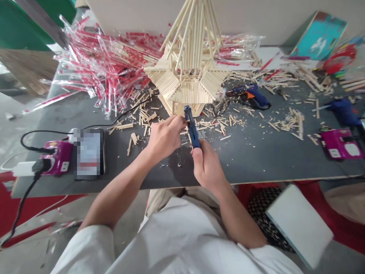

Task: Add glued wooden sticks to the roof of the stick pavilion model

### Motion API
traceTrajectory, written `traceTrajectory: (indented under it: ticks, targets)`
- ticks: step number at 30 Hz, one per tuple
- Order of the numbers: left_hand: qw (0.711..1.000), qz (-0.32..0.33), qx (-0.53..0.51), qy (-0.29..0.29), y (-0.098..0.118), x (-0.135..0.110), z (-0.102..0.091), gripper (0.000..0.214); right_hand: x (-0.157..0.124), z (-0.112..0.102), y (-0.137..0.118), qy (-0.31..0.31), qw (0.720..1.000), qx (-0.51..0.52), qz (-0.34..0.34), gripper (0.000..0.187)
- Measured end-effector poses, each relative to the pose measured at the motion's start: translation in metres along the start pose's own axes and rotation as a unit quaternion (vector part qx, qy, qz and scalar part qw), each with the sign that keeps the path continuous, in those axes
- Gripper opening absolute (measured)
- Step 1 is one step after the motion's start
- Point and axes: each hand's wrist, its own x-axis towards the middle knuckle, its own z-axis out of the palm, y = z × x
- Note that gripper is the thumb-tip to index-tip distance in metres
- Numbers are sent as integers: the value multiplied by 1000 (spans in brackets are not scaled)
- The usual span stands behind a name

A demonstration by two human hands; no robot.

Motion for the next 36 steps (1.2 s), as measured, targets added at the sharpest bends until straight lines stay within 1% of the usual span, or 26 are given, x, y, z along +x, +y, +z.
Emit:
traceTrajectory:
  ticks: [4, 6, 9, 13, 17, 22, 25, 31, 36]
  targets:
    - [1000, 12, 10, -9, 4, -1, 1, 17, 1, 10, 6, 10, 1000, -25, 11, 46]
    - [1000, 16, 13, -14, 4, -1, 1, 15, 1, 12, 8, 22, 999, -32, 22, 45]
    - [1000, 22, -7, -18, 2, -2, 1, 13, -1, 7, 7, 28, 999, -33, 28, 43]
    - [999, 9, -30, -22, -1, -3, 1, 14, -7, -4, 1, 17, 999, -5, 31, 42]
    - [998, 11, -57, -28, -3, -2, -1, 18, -12, -13, -6, -3, 998, 44, 34, 41]
    - [995, 4, -87, -41, -4, 0, -5, 25, -13, -18, -11, -18, 997, 60, 36, 41]
    - [993, -10, -105, -60, -6, 2, -8, 27, -14, -18, -14, -18, 997, 62, 40, 41]
    - [992, -27, -97, -82, -8, 5, -16, 29, -12, -19, -22, -34, 998, 36, 49, 38]
    - [991, -32, -83, -103, -9, 5, -21, 23, -8, -21, -32, -60, 995, 5, 80, 34]
